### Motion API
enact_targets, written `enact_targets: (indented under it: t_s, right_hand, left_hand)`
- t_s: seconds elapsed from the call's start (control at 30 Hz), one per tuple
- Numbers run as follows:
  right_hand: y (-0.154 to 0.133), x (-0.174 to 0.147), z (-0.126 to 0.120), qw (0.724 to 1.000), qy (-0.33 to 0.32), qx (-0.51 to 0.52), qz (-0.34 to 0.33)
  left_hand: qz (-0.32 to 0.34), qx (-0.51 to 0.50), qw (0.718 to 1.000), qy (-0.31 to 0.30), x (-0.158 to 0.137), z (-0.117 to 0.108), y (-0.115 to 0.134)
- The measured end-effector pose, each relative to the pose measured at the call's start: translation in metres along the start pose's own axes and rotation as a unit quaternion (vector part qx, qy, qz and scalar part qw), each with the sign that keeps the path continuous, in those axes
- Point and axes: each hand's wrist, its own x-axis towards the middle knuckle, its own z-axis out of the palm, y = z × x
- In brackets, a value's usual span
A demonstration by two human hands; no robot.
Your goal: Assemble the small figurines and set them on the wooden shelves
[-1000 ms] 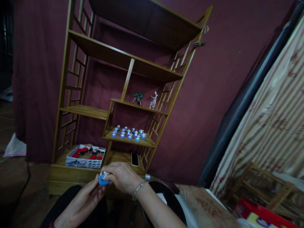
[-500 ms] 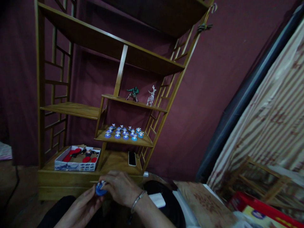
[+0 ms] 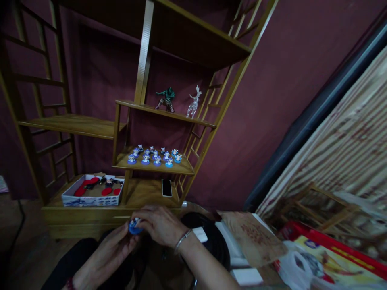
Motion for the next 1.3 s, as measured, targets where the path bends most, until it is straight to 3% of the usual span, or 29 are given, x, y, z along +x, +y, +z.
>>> enact_targets:
  t_s: [0.8, 1.0, 1.3]
  right_hand:
    - [0.055, 0.009, 0.007, 0.995, 0.048, 0.087, 0.029]
    - [0.057, 0.019, 0.007, 0.991, 0.073, 0.107, 0.04]
    - [0.057, 0.028, 0.003, 0.99, 0.059, 0.124, 0.013]
  left_hand:
    - [-0.04, 0.015, 0.997, -0.057, 0.043, -0.006, 0.012]
    - [-0.031, 0.018, 0.998, -0.05, 0.045, -0.004, 0.017]
    - [0.0, 0.033, 0.998, -0.057, 0.045, -0.002, 0.024]
